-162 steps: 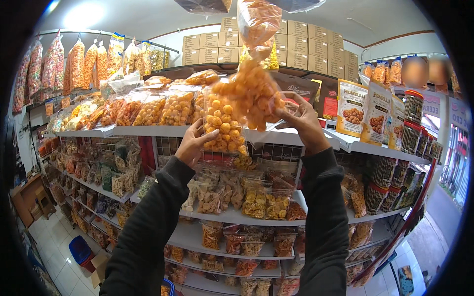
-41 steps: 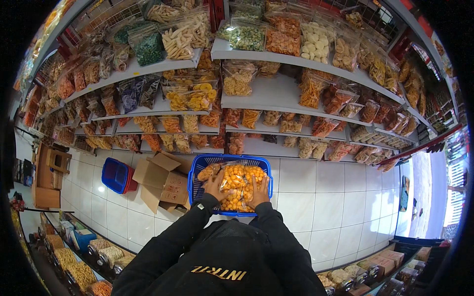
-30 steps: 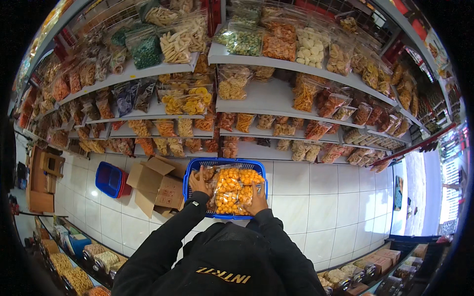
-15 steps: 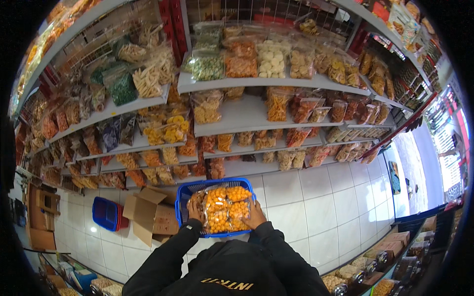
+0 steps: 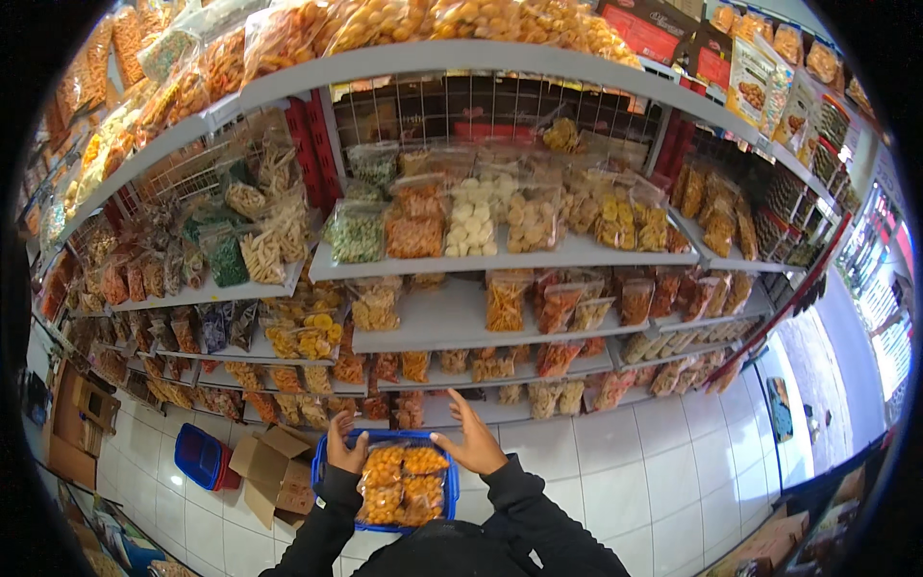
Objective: Picking up various bags of snacks from shelves and putting them into a shopping basket in a grocery store.
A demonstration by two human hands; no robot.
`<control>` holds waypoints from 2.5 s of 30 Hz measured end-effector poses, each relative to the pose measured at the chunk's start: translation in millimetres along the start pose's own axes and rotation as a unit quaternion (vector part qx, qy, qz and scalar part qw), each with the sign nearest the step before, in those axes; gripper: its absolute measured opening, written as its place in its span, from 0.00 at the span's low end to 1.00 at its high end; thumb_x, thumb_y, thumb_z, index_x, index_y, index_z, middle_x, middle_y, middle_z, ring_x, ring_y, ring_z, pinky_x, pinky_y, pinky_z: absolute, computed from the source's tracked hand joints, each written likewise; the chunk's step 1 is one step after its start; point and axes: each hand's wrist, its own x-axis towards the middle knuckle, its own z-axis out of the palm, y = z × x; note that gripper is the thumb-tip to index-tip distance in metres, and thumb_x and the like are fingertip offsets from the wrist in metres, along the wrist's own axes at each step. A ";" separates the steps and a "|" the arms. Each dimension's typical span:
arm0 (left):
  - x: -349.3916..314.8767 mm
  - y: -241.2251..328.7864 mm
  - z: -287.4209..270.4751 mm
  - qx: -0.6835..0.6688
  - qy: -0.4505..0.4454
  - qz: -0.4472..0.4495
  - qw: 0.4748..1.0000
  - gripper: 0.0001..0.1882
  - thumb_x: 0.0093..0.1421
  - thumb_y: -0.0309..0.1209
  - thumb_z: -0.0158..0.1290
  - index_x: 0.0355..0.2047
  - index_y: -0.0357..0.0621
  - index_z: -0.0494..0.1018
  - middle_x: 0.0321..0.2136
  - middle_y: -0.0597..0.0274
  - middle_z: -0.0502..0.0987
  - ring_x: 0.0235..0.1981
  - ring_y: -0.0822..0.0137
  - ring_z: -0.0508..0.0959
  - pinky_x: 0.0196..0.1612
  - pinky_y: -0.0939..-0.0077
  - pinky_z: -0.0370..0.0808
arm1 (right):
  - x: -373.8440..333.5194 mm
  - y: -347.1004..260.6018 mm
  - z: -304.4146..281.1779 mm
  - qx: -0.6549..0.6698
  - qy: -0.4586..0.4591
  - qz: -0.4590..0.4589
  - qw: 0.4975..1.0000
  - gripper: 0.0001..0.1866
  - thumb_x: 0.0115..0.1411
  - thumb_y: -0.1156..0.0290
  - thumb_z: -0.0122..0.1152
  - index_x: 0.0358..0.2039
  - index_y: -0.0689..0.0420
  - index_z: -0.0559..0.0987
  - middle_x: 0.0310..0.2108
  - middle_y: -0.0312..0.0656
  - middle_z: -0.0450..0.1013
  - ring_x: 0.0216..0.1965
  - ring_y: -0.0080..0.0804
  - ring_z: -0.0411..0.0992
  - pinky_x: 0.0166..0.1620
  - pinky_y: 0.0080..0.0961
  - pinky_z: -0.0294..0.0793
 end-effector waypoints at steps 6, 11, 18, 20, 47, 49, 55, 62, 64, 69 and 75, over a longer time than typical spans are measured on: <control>60.3 205.6 80.1 -0.061 -0.016 0.174 0.983 0.25 0.52 0.24 0.57 0.51 0.36 0.65 0.43 0.51 0.71 0.45 0.57 0.73 0.50 0.67 0.68 | 29.6 -54.5 -121.8 0.036 -0.034 -0.099 0.994 0.39 0.56 0.64 0.64 0.64 0.56 0.55 0.53 0.55 0.66 0.55 0.44 0.67 0.53 0.37 0.69; 116.2 347.3 119.1 -0.052 -0.007 0.306 0.951 0.23 0.52 0.23 0.56 0.49 0.37 0.66 0.42 0.51 0.71 0.44 0.58 0.74 0.48 0.68 0.70 | 63.7 -117.2 -244.4 0.031 0.045 -0.201 0.978 0.31 0.53 0.70 0.65 0.57 0.60 0.66 0.46 0.49 0.70 0.47 0.36 0.71 0.48 0.30 0.71; 175.4 498.0 145.3 -0.058 0.056 0.482 0.872 0.14 0.53 0.23 0.56 0.41 0.39 0.72 0.36 0.56 0.74 0.39 0.62 0.76 0.43 0.71 0.71 | 121.1 -240.6 -395.5 -0.080 0.258 -0.410 0.871 0.19 0.53 0.74 0.61 0.46 0.61 0.73 0.37 0.41 0.74 0.39 0.28 0.72 0.43 0.23 0.72; 184.1 524.7 152.5 -0.052 0.059 0.495 0.865 0.13 0.53 0.25 0.56 0.39 0.39 0.72 0.35 0.55 0.75 0.38 0.61 0.77 0.42 0.71 0.72 | 149.2 -261.0 -431.0 -0.066 0.289 -0.435 0.850 0.16 0.54 0.73 0.61 0.44 0.61 0.74 0.34 0.40 0.74 0.38 0.26 0.72 0.41 0.24 0.72; 361.9 668.9 306.4 0.303 0.078 0.138 0.940 0.62 0.46 0.58 0.58 0.62 0.28 0.35 0.45 0.29 0.71 0.49 0.45 0.74 0.52 0.66 0.71 | 431.4 -352.6 -607.1 -0.428 0.241 -0.146 0.859 0.27 0.52 0.65 0.59 0.54 0.55 0.70 0.55 0.48 0.68 0.57 0.44 0.66 0.57 0.39 0.67; 366.3 664.4 304.1 0.301 0.033 0.130 0.944 0.63 0.46 0.56 0.59 0.63 0.28 0.32 0.47 0.30 0.70 0.50 0.46 0.74 0.53 0.68 0.71 | 433.4 -351.4 -605.9 -0.432 0.234 -0.116 0.863 0.26 0.52 0.65 0.60 0.53 0.56 0.72 0.54 0.50 0.69 0.56 0.44 0.67 0.57 0.39 0.67; 363.7 670.5 304.5 0.246 0.046 0.134 0.959 0.67 0.42 0.52 0.64 0.63 0.30 0.29 0.51 0.34 0.68 0.53 0.48 0.72 0.56 0.70 0.68 | 429.2 -354.6 -615.1 -0.403 0.252 -0.175 0.862 0.22 0.52 0.66 0.61 0.49 0.57 0.75 0.52 0.50 0.70 0.56 0.43 0.67 0.56 0.37 0.68; 361.2 665.6 306.6 0.154 0.066 0.189 0.967 0.57 0.41 0.42 0.68 0.63 0.47 0.40 0.53 0.38 0.66 0.55 0.50 0.69 0.60 0.70 0.63 | 392.5 -361.1 -625.0 -0.391 0.218 -0.234 0.863 0.12 0.50 0.65 0.63 0.38 0.45 0.82 0.44 0.43 0.76 0.48 0.38 0.73 0.52 0.32 0.70; 362.5 665.2 302.3 0.147 0.035 0.237 0.960 0.53 0.43 0.40 0.67 0.63 0.50 0.43 0.53 0.39 0.66 0.55 0.50 0.70 0.59 0.69 0.64 | 378.2 -362.5 -629.8 -0.368 0.204 -0.270 0.866 0.12 0.49 0.65 0.63 0.36 0.48 0.82 0.40 0.44 0.77 0.45 0.37 0.75 0.50 0.31 0.71; 355.0 663.1 296.6 0.033 -0.037 0.403 0.914 0.38 0.46 0.30 0.61 0.58 0.51 0.58 0.51 0.43 0.69 0.51 0.53 0.73 0.55 0.68 0.68 | 355.9 -368.5 -641.1 -0.323 0.290 -0.351 0.829 0.12 0.50 0.63 0.63 0.36 0.49 0.82 0.38 0.45 0.77 0.42 0.40 0.75 0.49 0.32 0.71; 291.7 677.9 283.6 0.038 0.077 0.520 0.850 0.31 0.49 0.23 0.55 0.55 0.50 0.63 0.47 0.46 0.69 0.51 0.48 0.70 0.56 0.64 0.67 | 325.7 -376.6 -668.1 -0.058 0.341 -0.505 0.791 0.10 0.56 0.65 0.59 0.36 0.55 0.78 0.30 0.50 0.76 0.32 0.31 0.75 0.37 0.27 0.73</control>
